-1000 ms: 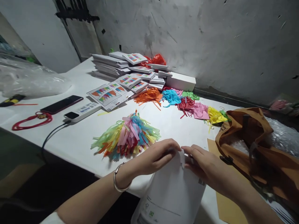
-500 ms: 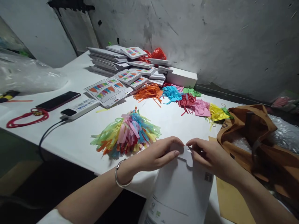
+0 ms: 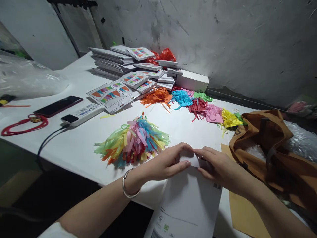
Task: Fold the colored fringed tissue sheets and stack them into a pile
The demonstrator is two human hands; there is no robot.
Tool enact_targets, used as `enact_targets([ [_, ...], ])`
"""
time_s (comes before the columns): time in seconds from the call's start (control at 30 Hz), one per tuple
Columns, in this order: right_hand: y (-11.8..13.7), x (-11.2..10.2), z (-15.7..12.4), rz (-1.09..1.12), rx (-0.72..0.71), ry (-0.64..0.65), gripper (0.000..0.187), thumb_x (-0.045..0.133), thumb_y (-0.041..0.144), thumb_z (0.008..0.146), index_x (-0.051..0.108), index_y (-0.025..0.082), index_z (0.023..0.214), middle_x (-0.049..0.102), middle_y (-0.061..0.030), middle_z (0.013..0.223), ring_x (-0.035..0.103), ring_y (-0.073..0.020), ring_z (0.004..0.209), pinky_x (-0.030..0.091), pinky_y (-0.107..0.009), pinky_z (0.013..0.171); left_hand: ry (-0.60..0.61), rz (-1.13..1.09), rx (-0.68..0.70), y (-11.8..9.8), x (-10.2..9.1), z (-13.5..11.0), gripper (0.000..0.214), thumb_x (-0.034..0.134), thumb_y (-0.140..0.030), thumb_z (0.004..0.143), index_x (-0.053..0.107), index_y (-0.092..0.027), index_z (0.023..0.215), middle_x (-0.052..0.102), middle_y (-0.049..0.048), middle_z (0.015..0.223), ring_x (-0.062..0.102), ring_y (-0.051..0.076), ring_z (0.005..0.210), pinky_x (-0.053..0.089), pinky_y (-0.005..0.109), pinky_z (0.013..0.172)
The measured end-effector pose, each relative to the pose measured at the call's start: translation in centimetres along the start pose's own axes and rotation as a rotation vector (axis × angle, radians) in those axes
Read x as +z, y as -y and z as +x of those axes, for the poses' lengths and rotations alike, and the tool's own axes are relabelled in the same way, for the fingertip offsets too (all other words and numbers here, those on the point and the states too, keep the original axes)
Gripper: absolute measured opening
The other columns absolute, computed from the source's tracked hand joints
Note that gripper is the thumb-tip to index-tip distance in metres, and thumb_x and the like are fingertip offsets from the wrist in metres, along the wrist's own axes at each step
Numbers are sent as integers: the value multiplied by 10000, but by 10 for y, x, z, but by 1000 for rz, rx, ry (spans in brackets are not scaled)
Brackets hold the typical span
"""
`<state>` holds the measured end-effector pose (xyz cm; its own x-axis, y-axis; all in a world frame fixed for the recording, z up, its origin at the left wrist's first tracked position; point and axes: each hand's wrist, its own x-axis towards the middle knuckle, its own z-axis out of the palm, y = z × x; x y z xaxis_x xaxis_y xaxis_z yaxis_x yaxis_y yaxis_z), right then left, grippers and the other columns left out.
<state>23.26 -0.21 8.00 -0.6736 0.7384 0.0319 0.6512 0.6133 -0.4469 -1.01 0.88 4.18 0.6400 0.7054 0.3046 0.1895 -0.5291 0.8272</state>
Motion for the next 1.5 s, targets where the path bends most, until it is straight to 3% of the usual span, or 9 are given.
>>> enact_targets([
  [0.3, 5, -3, 3, 69, 30, -73, 295, 549, 170, 948, 564, 233, 1235, 647, -46, 994, 617, -174, 853, 475, -271, 743, -23, -36, 24, -1, 0, 1, 227, 516, -290, 1004, 527, -182, 1203, 660, 87, 1111, 615, 178, 897, 499, 298, 782],
  [0.57, -1, 7, 2, -5, 33, -30, 310, 467, 141, 966, 488, 246, 1256, 631, -57, 1112, 645, -197, 915, 467, -296, 742, -24, -21, 14, 0, 1, 3, 227, 531, -318, 998, 539, -187, 1183, 660, 70, 1062, 612, 190, 913, 488, 304, 799],
  [0.73, 1, 2, 2, 54, 59, -18, 305, 552, 194, 946, 505, 240, 1244, 637, -51, 1062, 628, -182, 878, 470, -278, 718, -47, -39, -6, 4, 3, 4, 165, 562, -267, 974, 566, -190, 1119, 667, 45, 1012, 589, 169, 833, 461, 278, 731],
  [0.9, 4, -8, 0, 114, 10, 21, 435, 562, 161, 920, 495, 241, 1343, 631, -53, 1077, 597, -170, 898, 465, -273, 757, -37, -26, -19, 5, 4, 4, 181, 563, -261, 969, 567, -189, 1135, 659, 41, 1002, 588, 176, 863, 447, 275, 727],
  [1.03, 2, -1, 0, 31, 48, 6, 499, 559, 112, 881, 472, 245, 1354, 605, -37, 1052, 599, -170, 889, 453, -279, 757, -45, -30, -27, 3, 5, 4, 186, 561, -279, 974, 552, -190, 1137, 659, 46, 1013, 591, 180, 866, 459, 292, 758],
  [1.2, -4, 9, 0, 17, 36, -36, 482, 543, 76, 860, 475, 261, 1300, 574, 1, 981, 595, -150, 824, 441, -258, 719, -14, -69, -32, 1, 4, 5, 201, 539, -328, 995, 530, -193, 1143, 644, 79, 1113, 615, 196, 974, 489, 310, 830],
  [1.5, -7, 9, 1, 49, 47, -19, 407, 499, 109, 915, 463, 286, 1280, 606, -6, 1079, 619, -165, 915, 445, -282, 770, -8, -47, -29, 4, 4, 5, 207, 527, -341, 1004, 525, -196, 1153, 645, 77, 1095, 614, 193, 965, 484, 315, 836],
])
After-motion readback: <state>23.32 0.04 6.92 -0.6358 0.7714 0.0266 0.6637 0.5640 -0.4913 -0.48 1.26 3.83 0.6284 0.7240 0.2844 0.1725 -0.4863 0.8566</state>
